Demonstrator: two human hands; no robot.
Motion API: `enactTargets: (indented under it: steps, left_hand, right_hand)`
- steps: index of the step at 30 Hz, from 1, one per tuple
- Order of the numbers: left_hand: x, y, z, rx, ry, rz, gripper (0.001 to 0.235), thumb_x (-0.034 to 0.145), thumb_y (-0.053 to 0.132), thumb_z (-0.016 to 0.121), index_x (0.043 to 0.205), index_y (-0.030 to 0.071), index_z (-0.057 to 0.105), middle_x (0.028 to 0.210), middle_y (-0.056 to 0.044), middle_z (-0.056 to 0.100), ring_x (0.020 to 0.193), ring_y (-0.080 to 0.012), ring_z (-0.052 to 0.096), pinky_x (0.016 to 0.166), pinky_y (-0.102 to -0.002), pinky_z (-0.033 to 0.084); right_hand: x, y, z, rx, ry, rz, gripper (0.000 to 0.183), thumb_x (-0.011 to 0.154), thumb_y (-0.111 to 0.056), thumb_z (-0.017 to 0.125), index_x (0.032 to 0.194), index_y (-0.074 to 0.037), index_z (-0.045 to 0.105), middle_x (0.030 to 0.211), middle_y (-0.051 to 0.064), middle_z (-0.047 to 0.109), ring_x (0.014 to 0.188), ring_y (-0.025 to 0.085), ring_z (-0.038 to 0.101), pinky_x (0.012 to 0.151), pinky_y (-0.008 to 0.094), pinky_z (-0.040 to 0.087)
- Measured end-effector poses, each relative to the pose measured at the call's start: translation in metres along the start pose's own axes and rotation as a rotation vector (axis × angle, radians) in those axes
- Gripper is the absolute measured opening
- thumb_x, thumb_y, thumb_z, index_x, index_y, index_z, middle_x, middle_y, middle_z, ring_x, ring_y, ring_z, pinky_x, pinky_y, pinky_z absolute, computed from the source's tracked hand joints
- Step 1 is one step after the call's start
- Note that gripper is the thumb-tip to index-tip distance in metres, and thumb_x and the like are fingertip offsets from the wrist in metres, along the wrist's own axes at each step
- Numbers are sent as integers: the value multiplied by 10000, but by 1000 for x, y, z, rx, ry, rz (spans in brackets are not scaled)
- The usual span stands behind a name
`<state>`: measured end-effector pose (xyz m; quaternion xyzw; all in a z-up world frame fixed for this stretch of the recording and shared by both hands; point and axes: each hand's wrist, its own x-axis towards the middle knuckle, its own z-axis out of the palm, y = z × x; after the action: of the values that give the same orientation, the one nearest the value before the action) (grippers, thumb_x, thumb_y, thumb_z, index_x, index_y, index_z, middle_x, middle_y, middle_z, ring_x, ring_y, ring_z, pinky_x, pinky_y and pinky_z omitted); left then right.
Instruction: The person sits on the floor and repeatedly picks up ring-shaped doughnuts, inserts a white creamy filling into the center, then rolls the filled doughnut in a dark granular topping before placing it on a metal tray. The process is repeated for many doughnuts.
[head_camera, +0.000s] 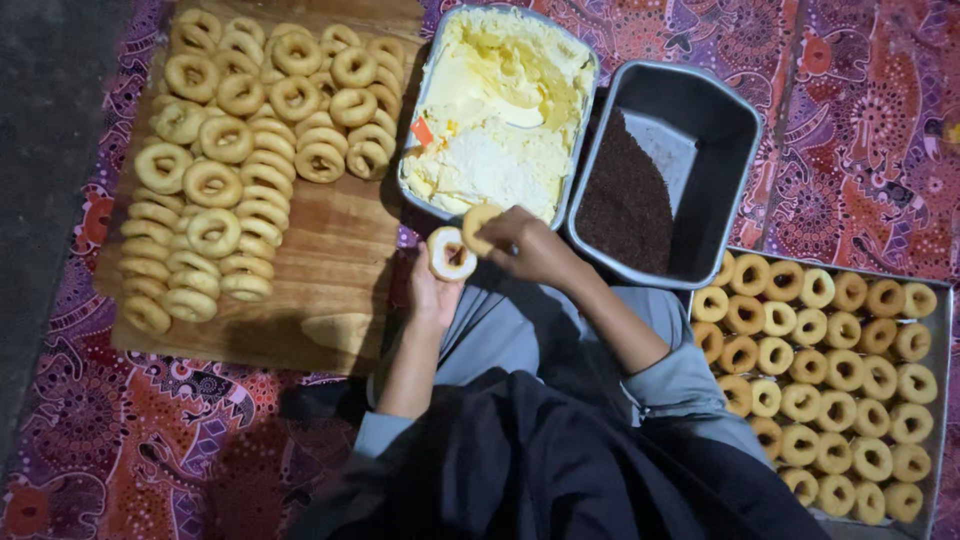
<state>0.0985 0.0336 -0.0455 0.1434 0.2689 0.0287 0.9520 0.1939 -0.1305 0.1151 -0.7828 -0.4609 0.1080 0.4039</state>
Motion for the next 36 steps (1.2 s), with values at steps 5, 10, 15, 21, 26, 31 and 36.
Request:
enactTargets:
  steps: [5,10,15,21,26,31,36]
  left_hand:
    - [-2,1,6,89,-100,55,522,1121,488,418,1390,74,587,1317,-95,632,1155,-238,568,911,-410,419]
    - [-13,-2,11,-28,-35,44,517,1069,476,448,1316,43,589,1281,-108,641,1210,-257,608,1069,-448,498]
    - [-7,-9,25,-63,-55,16,479,1009,375,436,1341,63,588,1302,-106,662,1191,-260,630,1008,-440,513]
    - [-2,-49,39,13,-181,-31,469,1089,300,415,1425,-15,508,1344,-156,608,1221,-289,588,1028,-454,494]
    - [3,-93,76,156,-108,-251,446,1041,277,440,1412,33,485,1355,-117,597,1257,-242,593,1066,-446,503]
    - [46,-143,134,1067,-252,-206,386,1065,296,553,1262,-30,619,1237,-249,637,1160,-379,631,1005,-467,502]
    - [98,-190,175,1926,-714,799,317,805,161,738,1026,-52,658,1287,-253,569,1145,-430,581,987,-451,492]
  right_hand:
    - [12,18,1,51,21,-200,333,807,-92,822,1116,-13,729,1077,143,721,1054,338,663,985,464,507]
    - [20,40,-2,-308,210,181,296,793,-53,795,1088,-59,772,1025,147,732,988,359,649,933,446,527]
    - [-1,28,-2,75,152,44,337,799,-54,779,1133,-33,743,1043,154,723,1000,317,676,913,401,542]
    - [-53,20,-18,59,314,199,337,824,-53,750,1161,-45,736,1091,137,737,932,277,712,887,385,569]
    - [-102,88,-49,-195,520,279,311,795,-97,724,1098,-30,733,1063,179,739,954,341,725,862,407,578]
    - [-160,197,-92,-267,349,732,265,844,-194,765,1014,1,709,945,193,735,877,348,718,766,444,573]
    - [-196,222,-108,561,802,915,262,829,-79,655,1079,-53,728,922,127,725,800,243,694,725,387,571]
